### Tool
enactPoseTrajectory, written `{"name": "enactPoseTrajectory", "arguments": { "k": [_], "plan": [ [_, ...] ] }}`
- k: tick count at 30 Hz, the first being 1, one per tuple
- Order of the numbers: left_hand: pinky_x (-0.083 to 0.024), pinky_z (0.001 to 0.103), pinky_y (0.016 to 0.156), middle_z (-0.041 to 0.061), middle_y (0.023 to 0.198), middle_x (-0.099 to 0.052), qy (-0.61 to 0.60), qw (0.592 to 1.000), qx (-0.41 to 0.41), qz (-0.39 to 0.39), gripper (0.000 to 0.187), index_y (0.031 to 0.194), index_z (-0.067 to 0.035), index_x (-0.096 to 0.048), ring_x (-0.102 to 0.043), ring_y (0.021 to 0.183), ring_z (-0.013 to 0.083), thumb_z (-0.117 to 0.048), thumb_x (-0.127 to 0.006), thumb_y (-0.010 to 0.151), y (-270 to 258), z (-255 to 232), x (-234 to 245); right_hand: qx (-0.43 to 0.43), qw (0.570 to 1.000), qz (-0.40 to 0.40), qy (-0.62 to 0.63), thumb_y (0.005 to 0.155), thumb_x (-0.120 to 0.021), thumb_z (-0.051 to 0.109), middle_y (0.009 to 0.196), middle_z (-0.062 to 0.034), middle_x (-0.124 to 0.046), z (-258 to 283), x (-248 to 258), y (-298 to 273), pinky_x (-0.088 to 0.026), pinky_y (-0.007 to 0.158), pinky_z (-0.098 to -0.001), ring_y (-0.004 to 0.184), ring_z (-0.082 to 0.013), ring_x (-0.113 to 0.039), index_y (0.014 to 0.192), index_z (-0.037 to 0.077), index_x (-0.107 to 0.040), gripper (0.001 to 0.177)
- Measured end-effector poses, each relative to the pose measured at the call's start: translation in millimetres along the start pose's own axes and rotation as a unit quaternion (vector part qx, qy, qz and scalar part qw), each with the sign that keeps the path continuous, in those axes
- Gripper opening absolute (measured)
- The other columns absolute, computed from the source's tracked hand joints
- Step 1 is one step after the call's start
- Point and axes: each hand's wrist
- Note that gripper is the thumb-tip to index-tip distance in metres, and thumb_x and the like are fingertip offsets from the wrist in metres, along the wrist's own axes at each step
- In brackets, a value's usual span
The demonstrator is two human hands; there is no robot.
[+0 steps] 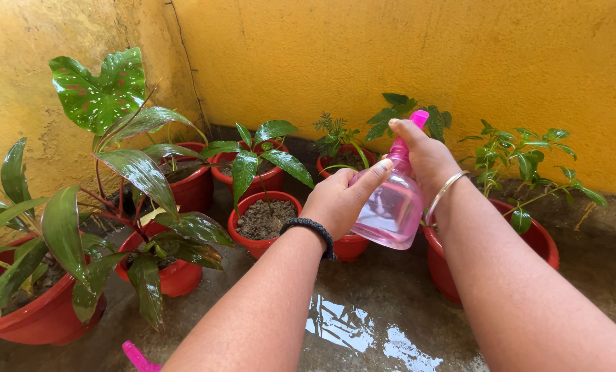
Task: The person waters several potted plants by hand using a spray bottle, misting the leaves and stems of each plant in sequence.
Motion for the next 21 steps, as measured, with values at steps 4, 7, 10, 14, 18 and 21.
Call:
{"name": "enactPoseTrajectory", "arguments": {
  "k": [4, 7, 10, 14, 18, 21],
  "plan": [
    [-0.054, 0.032, 0.086, 0.013, 0.101, -0.077, -0.004, 1.000, 0.018, 0.003, 0.088, 0.111, -0.003, -0.074, -0.072, 0.094, 0.0199, -0.081, -0.055, 0.075, 0, -1, -3, 0.001, 1.000, -0.015, -0.010, 0.084, -0.073, 0.048, 0.064, -0.0044, -0.056, -2, 2, 0, -0.044, 0.051, -0.0388, 0.053, -0.0191, -0.052, 0.082, 0.012, -0.061, 0.039],
    [-0.055, 0.033, 0.085, 0.014, 0.100, -0.078, -0.017, 1.000, 0.022, 0.008, 0.088, 0.109, -0.002, -0.074, -0.074, 0.093, 0.0208, -0.080, -0.055, 0.074, 0, -1, -5, 0.028, 0.997, -0.043, -0.051, 0.083, -0.073, 0.048, 0.064, -0.0033, -0.057, -2, 5, 2, -0.043, 0.052, -0.0378, 0.054, -0.0181, -0.052, 0.082, 0.009, -0.064, 0.040],
    [-0.054, 0.033, 0.086, 0.014, 0.100, -0.078, -0.005, 1.000, 0.011, 0.003, 0.087, 0.108, -0.002, -0.075, -0.073, 0.093, 0.0206, -0.080, -0.055, 0.075, 2, -1, -6, 0.046, 0.991, -0.078, -0.103, 0.082, -0.073, 0.047, 0.065, -0.0035, -0.058, 0, 7, 4, -0.043, 0.053, -0.0373, 0.055, -0.0178, -0.052, 0.080, 0.007, -0.066, 0.041],
    [-0.056, 0.034, 0.085, 0.015, 0.100, -0.079, -0.010, 1.000, 0.014, 0.003, 0.088, 0.107, -0.001, -0.075, -0.074, 0.093, 0.0219, -0.080, -0.055, 0.075, 3, -1, -9, 0.065, 0.985, -0.099, -0.129, 0.081, -0.073, 0.047, 0.067, -0.0045, -0.060, 0, 10, 4, -0.043, 0.054, -0.0370, 0.056, -0.0174, -0.054, 0.077, 0.006, -0.067, 0.042],
    [-0.055, 0.034, 0.086, 0.016, 0.102, -0.078, -0.001, 1.000, 0.009, 0.003, 0.088, 0.111, -0.002, -0.074, -0.074, 0.096, 0.0229, -0.080, -0.054, 0.076, 4, 0, -8, 0.030, 0.992, -0.074, -0.100, 0.082, -0.074, 0.049, 0.066, -0.0042, -0.057, 1, 10, 4, -0.042, 0.053, -0.0377, 0.055, -0.0183, -0.051, 0.080, 0.008, -0.065, 0.042],
    [-0.053, 0.034, 0.088, 0.017, 0.104, -0.077, 0.011, 1.000, 0.000, -0.004, 0.089, 0.111, -0.002, -0.074, -0.073, 0.098, 0.0231, -0.081, -0.055, 0.076, 3, 1, -8, 0.017, 0.999, -0.036, -0.024, 0.082, -0.075, 0.048, 0.066, -0.0031, -0.055, -2, 8, 5, -0.043, 0.053, -0.0382, 0.055, -0.0181, -0.050, 0.083, 0.012, -0.062, 0.039]
  ]
}}
Point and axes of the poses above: each hand's wrist, its own y-axis towards the middle knuckle, its own x-axis out of the back of the hand, z = x × y
